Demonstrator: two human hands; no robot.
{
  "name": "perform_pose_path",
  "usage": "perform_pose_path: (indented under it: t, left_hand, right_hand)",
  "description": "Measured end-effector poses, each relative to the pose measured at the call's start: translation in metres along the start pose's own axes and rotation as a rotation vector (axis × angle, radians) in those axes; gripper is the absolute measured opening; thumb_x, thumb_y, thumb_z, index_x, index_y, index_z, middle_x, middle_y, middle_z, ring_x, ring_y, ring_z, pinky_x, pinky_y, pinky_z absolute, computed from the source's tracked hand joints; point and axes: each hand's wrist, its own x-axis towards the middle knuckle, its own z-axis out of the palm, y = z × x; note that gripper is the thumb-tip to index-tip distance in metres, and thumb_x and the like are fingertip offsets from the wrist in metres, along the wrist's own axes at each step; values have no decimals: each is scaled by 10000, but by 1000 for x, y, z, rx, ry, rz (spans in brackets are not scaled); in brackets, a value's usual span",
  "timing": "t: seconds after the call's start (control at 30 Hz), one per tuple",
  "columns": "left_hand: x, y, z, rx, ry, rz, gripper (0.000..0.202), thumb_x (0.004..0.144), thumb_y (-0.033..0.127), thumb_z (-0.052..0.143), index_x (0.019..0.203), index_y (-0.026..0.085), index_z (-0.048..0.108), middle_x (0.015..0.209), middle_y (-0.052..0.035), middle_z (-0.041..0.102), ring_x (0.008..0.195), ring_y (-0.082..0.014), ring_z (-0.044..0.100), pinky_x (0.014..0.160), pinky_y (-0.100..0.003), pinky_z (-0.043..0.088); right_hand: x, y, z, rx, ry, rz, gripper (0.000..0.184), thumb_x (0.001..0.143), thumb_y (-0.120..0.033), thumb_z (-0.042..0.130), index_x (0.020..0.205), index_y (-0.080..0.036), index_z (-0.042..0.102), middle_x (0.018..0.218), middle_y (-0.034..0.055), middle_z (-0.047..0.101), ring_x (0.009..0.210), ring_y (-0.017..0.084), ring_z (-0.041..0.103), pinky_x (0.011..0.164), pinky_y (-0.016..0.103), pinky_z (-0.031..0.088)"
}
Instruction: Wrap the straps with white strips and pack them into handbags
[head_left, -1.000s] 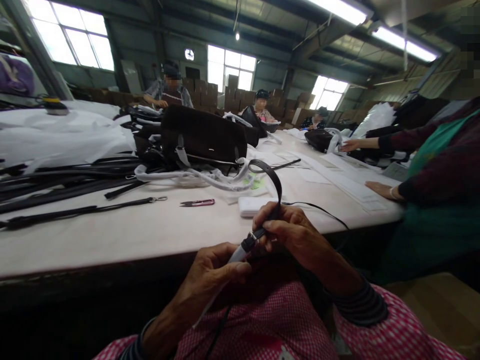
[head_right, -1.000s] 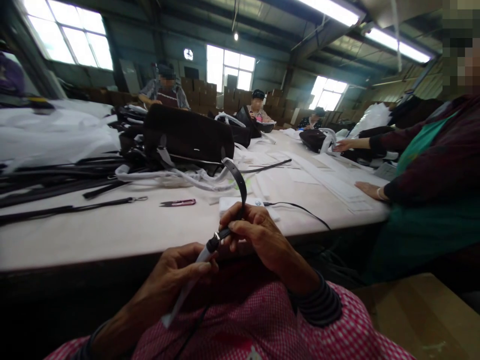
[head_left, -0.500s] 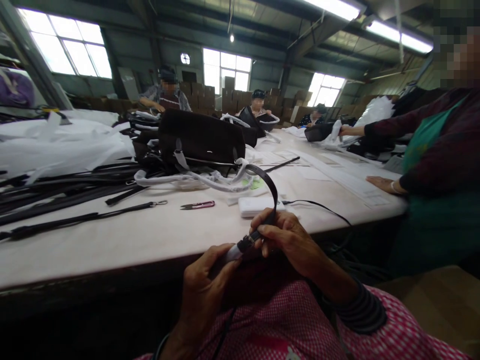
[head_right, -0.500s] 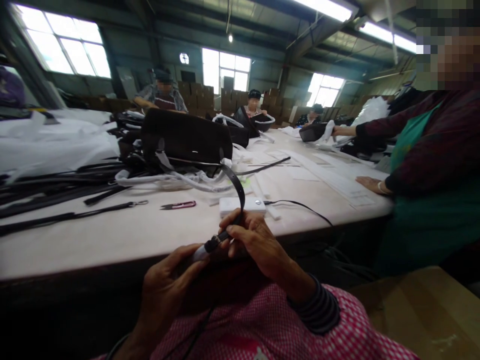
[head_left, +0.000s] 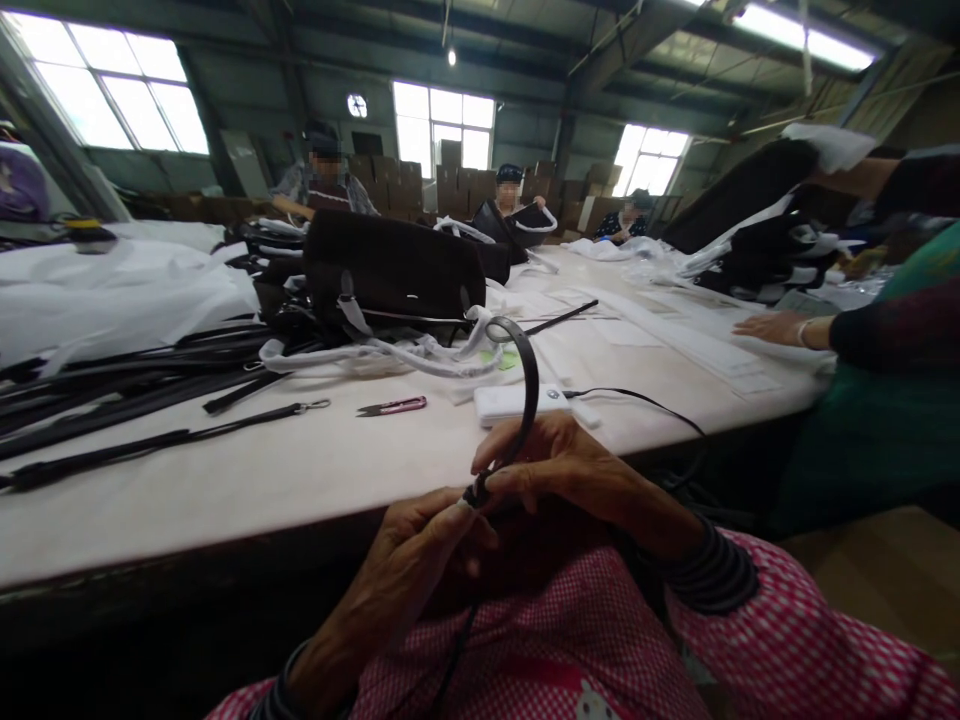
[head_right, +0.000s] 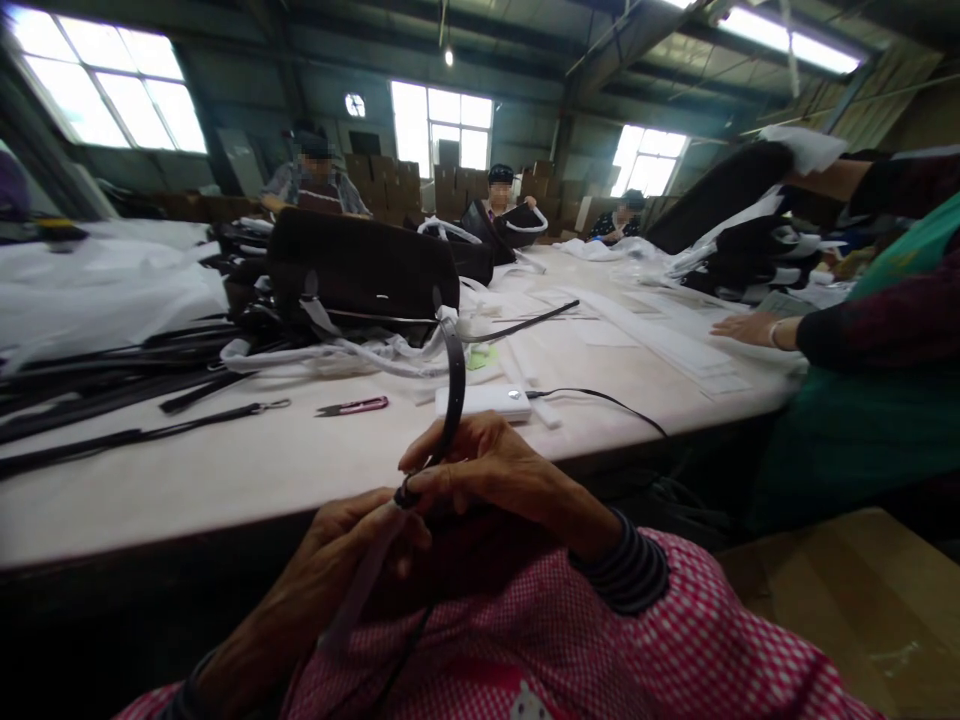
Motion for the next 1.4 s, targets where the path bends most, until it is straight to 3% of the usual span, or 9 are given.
perform_pose_path:
  t: [0.1,0.2,0.37,0.47,0.83,0.97,1.1,1.23,1.4]
  left_hand:
    - [3,10,-6,4,-49,-7,432,984,510,559,929,149,791,745,-51,719,647,-129,603,613,-211,468]
    - [4,12,-5,-43,7,29,340,896,447,706,1132,206,747,922,-36,737,718,-145,627,621,-220,506]
    - [2,-4,5,13,173,46,230,830,387,778,928,179,777,793,-2,718,677,-124,604,651,-214,497]
    - [-1,-11,9,137,292,86,260,827,412,785,989,209,784,770,17,730,684,-139,619,636,-216,487]
    - [4,-23,18,713,652,638,135,900,230,719,1029,198,738,864,8,781,742,-151,734,747,-199,548]
    - [8,-31,16,831,705,719,165,925,233,693,1076,170,716,889,-25,784,766,-165,748,771,-209,559]
    - [8,-38,18,799,750,693,180,913,242,702,1083,185,722,930,-33,800,792,-184,761,791,-229,571]
    - [4,-36,23,593,781,481,198,859,297,757,1041,221,750,922,-8,807,802,-197,755,779,-244,569]
    - [1,-17,17,148,442,141,254,822,399,787,998,215,779,744,15,761,629,-144,668,583,-201,517]
  right_hand:
    - [7,-4,6,25,71,-80,179,816,-302,807,881,-141,763,721,15,702,598,100,613,503,173,455]
    - [9,-3,13,36,151,-155,178,804,-298,814,830,-134,750,727,16,702,619,103,624,551,182,494]
    - [2,6,15,-108,259,-171,119,830,-252,760,814,-138,730,739,18,703,644,117,644,574,193,511]
    - [0,10,16,-217,334,-158,94,836,-233,727,805,-144,722,728,20,709,637,130,652,569,206,515]
    - [9,15,29,-318,465,-107,109,815,-220,713,738,-144,726,658,12,698,536,105,580,499,197,451]
    - [14,16,29,-256,473,-68,131,808,-246,728,730,-140,730,638,3,680,489,86,539,455,187,413]
    - [16,18,33,-194,508,-57,184,801,-286,740,700,-136,709,572,-17,627,447,75,499,423,184,376]
    - [14,22,37,-129,522,-69,205,804,-313,750,716,-135,700,561,-22,618,434,70,480,414,182,368]
    - [7,21,30,-82,414,-110,163,806,-289,758,766,-140,706,590,-28,622,475,74,507,451,175,412]
